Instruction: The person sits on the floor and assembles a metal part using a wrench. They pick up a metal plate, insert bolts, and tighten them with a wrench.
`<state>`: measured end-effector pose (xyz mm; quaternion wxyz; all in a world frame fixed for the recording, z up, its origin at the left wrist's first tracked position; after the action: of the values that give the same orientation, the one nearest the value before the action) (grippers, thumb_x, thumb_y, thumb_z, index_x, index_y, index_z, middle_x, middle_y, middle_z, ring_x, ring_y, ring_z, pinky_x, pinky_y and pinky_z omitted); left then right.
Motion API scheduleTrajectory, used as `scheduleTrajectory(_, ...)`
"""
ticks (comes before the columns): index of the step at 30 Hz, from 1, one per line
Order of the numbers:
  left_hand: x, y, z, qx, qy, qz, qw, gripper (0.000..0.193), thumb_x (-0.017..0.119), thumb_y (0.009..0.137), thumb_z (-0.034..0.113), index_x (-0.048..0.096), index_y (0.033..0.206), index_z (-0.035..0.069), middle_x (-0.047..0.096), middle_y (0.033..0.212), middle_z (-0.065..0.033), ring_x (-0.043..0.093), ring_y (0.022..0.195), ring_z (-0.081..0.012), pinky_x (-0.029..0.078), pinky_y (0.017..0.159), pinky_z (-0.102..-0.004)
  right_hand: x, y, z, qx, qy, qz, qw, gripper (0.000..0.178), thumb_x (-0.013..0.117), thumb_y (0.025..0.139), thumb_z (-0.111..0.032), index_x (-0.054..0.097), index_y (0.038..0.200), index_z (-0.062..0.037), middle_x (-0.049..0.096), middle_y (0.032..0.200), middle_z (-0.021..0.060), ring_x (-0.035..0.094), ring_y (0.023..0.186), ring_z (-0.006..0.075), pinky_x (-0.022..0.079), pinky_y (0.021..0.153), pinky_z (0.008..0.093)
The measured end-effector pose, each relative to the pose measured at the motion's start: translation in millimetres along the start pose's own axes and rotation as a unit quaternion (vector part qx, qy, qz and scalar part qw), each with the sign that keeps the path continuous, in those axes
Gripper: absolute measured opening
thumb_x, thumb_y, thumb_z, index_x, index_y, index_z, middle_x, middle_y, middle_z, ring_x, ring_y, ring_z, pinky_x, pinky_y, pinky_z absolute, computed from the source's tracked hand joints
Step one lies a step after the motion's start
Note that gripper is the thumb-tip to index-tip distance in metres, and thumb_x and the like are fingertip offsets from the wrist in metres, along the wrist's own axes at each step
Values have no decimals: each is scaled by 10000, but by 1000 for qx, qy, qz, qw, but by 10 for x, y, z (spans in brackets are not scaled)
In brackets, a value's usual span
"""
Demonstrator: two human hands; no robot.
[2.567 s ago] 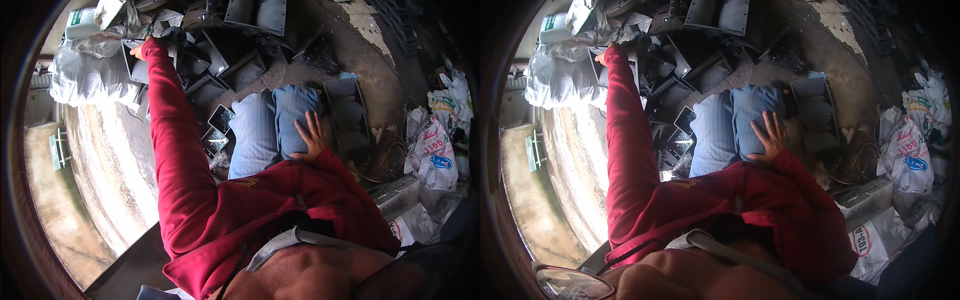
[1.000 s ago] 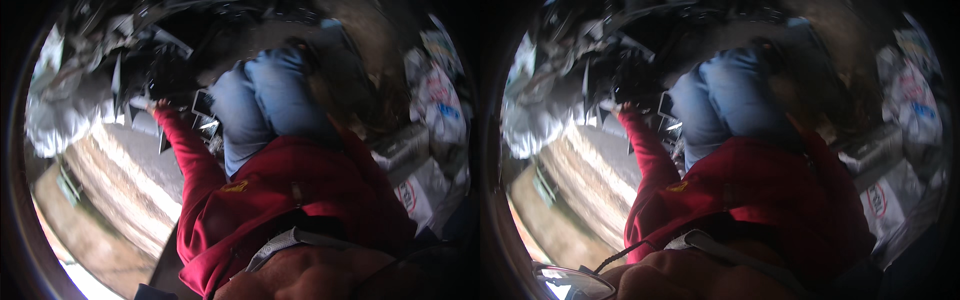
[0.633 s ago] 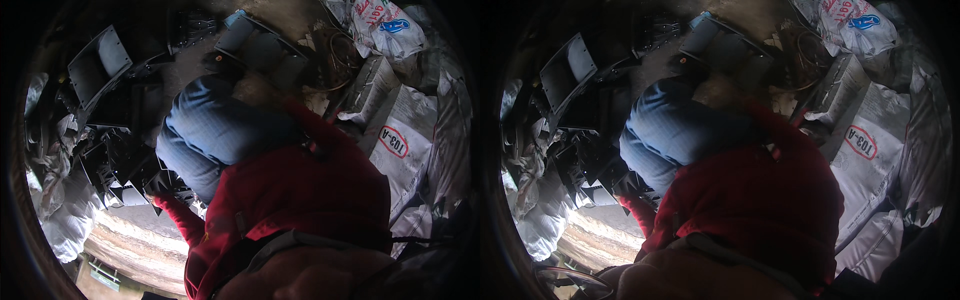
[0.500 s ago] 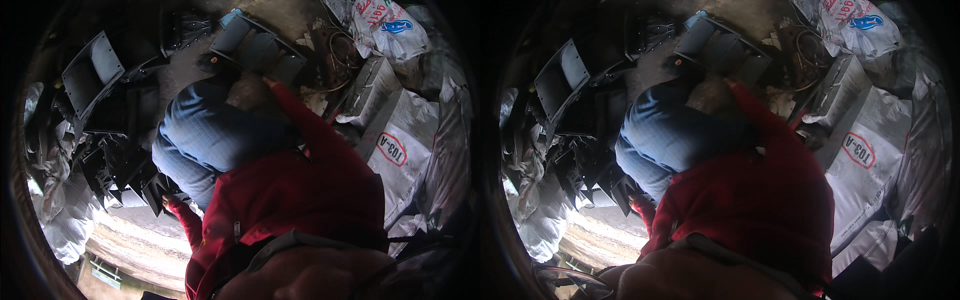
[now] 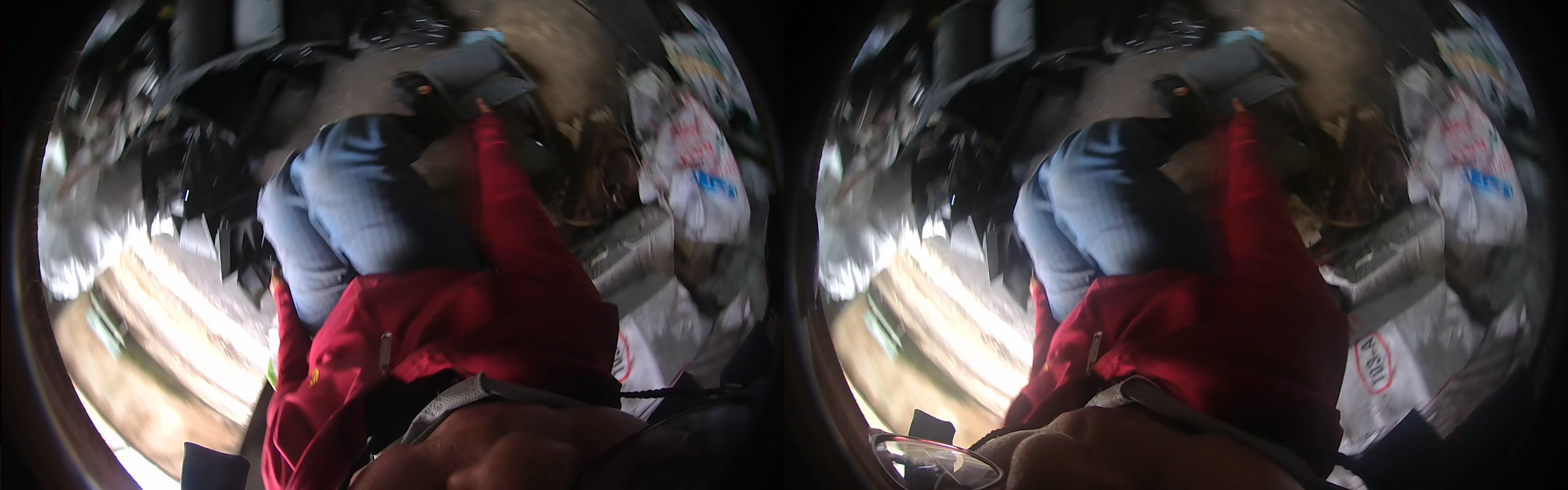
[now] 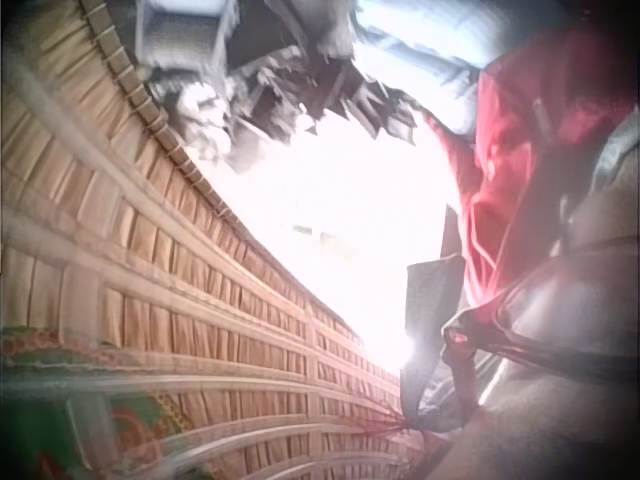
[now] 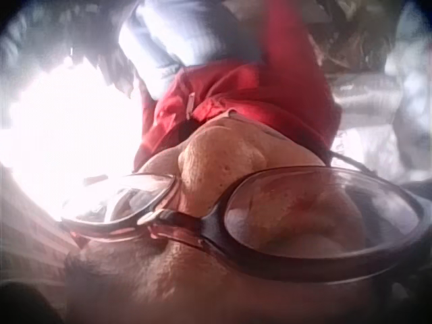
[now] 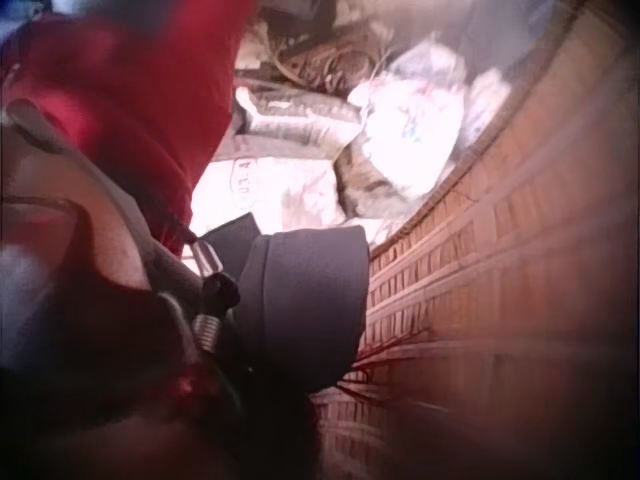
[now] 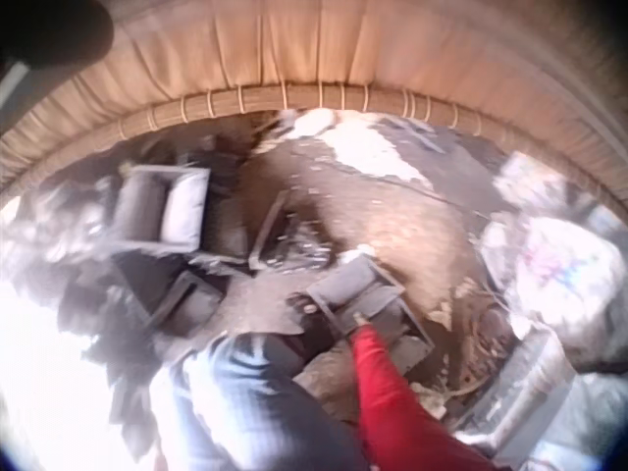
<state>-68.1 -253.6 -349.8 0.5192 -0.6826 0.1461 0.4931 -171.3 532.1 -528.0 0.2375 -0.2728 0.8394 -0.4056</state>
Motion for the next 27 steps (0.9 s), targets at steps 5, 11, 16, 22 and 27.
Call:
scheduleTrajectory(5,-437,8,445,98,47,96,989,296,526,843,398,620,1065,227,670,946,-144,645,868,-350,501,732,-445,-7,189,-437,-8,-74,21,997,460,696,772,-427,608,862,15,599,722,135,560,569,263,498,562,399)
scheduleTrajectory(11,-1719,-542,1406,155,-155,343,913,247,634,844,346,678,994,155,692,809,-99,686,716,-253,534,616,-349,-468,-659,-1206,-90,126,-115,981,412,778,669,-327,615,932,-55,627,899,88,616,749,234,536,664,370)
scheduleTrajectory(16,-2494,-1319,2873,338,-395,147,842,248,612,902,202,638,1092,44,683,829,-68,643,705,-97,516,557,-230,-776,-3314,-2131,-446,84,-123,883,301,705,781,-183,646,1007,6,655,934,51,588,817,132,461,770,271)
scheduleTrajectory(22,-2549,-2072,3914,489,-490,-108,713,289,556,925,157,580,1126,-50,667,832,-114,634,665,-133,465,493,-224,-925,-4839,-2408,-683,-170,-2,711,222,706,797,-154,628,923,12,615,889,43,565,807,140,448,738,278)
scheduleTrajectory(27,-2554,-2137,3857,379,-550,-305,679,890,463,801,701,430,1319,-21,660,1043,-146,558,658,-121,329,478,-200,-473,-6336,-1895,-872,-180,-33,454,358,708,704,-14,647,1057,-25,547,878,114,549,736,234,458,630,329)
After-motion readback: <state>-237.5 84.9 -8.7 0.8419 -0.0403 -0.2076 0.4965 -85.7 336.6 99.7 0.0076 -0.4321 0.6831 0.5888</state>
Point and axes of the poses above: each hand's wrist, its own y-axis towards the middle knuckle, its own x-axis out of the palm, z = x × y, the point moved 9 cm from there along y, towards the middle knuckle
